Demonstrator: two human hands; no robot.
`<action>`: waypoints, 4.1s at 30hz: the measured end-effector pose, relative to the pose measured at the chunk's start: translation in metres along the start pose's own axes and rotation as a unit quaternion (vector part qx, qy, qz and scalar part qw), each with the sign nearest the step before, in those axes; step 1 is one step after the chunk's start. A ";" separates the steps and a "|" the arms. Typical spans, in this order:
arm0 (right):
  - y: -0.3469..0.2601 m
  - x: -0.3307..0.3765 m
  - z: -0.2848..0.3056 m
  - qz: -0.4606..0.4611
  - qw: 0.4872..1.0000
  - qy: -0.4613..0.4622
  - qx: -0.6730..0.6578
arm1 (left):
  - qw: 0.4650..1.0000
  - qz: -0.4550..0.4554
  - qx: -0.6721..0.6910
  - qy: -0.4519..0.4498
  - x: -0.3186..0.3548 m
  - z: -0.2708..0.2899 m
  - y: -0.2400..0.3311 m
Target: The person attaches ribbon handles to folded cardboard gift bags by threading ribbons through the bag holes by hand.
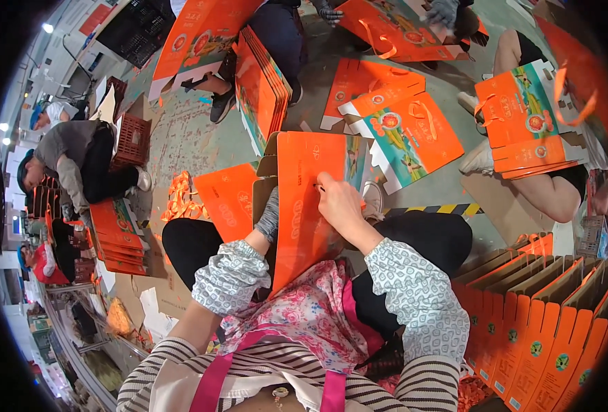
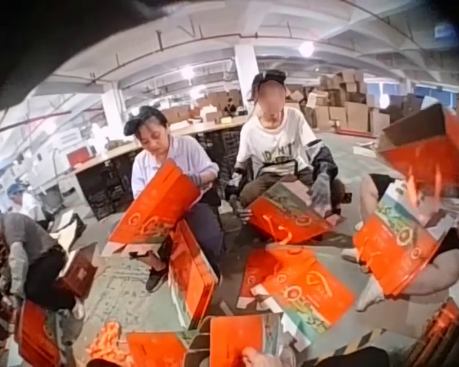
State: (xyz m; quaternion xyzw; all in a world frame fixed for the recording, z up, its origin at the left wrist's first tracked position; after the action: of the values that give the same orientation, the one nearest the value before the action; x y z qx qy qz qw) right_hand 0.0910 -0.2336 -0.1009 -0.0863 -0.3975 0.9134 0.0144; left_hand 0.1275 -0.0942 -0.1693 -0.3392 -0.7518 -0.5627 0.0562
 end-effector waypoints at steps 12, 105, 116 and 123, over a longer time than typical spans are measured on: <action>0.006 0.001 -0.018 -0.044 0.988 -0.140 -0.045 | 0.995 -0.062 -0.030 -0.077 -0.015 0.017 -0.012; 0.000 0.054 -0.090 0.012 0.975 -0.222 0.012 | 0.994 0.094 -0.029 -0.039 0.010 0.086 -0.068; -0.003 0.056 -0.093 0.048 0.976 -0.205 0.055 | 0.988 0.145 0.022 0.048 0.035 0.064 -0.046; -0.036 0.068 -0.091 0.168 0.950 -0.175 0.197 | 0.992 0.115 0.006 0.042 0.031 0.072 -0.057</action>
State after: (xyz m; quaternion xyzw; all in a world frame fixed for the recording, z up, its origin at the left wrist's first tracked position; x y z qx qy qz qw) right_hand 0.0376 -0.1365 -0.1457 0.0138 -0.1855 0.9635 -0.1926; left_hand 0.0925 -0.0247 -0.2273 -0.3987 -0.7080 -0.5622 0.1542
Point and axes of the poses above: each hand's wrist, its own x-axis away from the middle knuckle, its own z-axis out of the back of the hand, y = z × x, the point moved 6 cm from there along -x, towards the middle knuckle, and after that the axes turned 4 degrees about z, right-handed, at the moved point
